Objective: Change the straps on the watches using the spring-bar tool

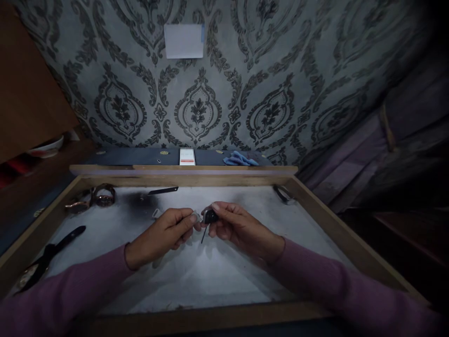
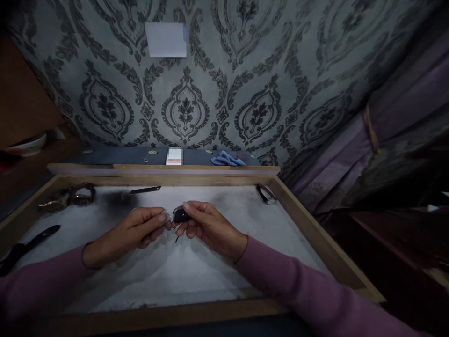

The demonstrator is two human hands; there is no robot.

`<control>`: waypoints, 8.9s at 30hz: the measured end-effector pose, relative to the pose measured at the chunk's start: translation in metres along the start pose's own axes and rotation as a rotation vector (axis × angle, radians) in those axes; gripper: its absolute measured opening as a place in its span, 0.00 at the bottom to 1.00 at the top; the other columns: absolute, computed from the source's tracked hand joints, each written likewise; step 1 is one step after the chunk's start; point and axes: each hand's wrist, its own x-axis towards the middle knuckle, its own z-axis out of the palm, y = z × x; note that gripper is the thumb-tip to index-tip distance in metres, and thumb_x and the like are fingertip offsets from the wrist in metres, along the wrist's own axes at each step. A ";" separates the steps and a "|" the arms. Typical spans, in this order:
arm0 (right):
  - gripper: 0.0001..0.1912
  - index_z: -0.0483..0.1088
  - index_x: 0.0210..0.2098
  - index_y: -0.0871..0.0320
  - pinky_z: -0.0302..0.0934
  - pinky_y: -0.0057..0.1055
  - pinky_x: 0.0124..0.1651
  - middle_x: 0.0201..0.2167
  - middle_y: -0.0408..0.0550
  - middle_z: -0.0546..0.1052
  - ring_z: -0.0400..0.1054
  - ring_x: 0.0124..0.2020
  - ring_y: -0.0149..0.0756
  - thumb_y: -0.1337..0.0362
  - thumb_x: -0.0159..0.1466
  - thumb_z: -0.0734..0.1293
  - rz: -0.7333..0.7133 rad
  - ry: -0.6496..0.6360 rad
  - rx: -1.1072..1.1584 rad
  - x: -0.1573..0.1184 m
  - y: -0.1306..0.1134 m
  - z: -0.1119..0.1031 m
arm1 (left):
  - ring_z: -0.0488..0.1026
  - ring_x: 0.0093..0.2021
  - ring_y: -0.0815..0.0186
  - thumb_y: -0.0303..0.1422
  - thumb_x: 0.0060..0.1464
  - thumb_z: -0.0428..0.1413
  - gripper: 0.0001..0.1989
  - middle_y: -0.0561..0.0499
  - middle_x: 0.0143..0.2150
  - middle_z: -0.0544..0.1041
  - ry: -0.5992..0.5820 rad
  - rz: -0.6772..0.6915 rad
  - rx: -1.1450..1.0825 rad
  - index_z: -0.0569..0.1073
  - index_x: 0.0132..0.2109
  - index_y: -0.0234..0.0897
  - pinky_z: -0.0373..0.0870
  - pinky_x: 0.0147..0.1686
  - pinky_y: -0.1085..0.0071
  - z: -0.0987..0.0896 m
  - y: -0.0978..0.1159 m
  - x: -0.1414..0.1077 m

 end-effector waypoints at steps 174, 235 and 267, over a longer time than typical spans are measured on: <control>0.26 0.58 0.45 0.58 0.57 0.29 0.25 0.28 0.46 0.72 0.65 0.23 0.34 0.42 0.68 0.50 -0.691 0.010 -1.354 -0.020 0.016 0.006 | 0.61 0.26 0.72 0.39 0.53 0.59 0.14 0.55 0.23 0.66 -0.151 -0.029 -0.483 0.68 0.27 0.34 0.59 0.30 0.73 0.017 0.013 -0.010; 0.25 0.59 0.37 0.57 0.49 0.26 0.23 0.20 0.40 0.67 0.60 0.18 0.31 0.43 0.69 0.48 -0.760 0.041 -1.546 -0.022 0.005 0.005 | 0.72 0.40 0.66 0.29 0.64 0.48 0.09 0.50 0.41 0.74 0.066 0.509 0.668 0.70 0.48 0.40 0.63 0.40 0.72 0.007 0.016 -0.021; 0.24 0.65 0.39 0.58 0.41 0.22 0.18 0.19 0.38 0.65 0.47 0.16 0.25 0.45 0.68 0.52 -0.121 0.146 -0.433 -0.012 0.001 0.017 | 0.57 0.16 0.76 0.49 0.59 0.48 0.20 0.59 0.21 0.65 -0.096 -0.018 0.005 0.67 0.35 0.34 0.52 0.16 0.78 0.009 0.015 -0.012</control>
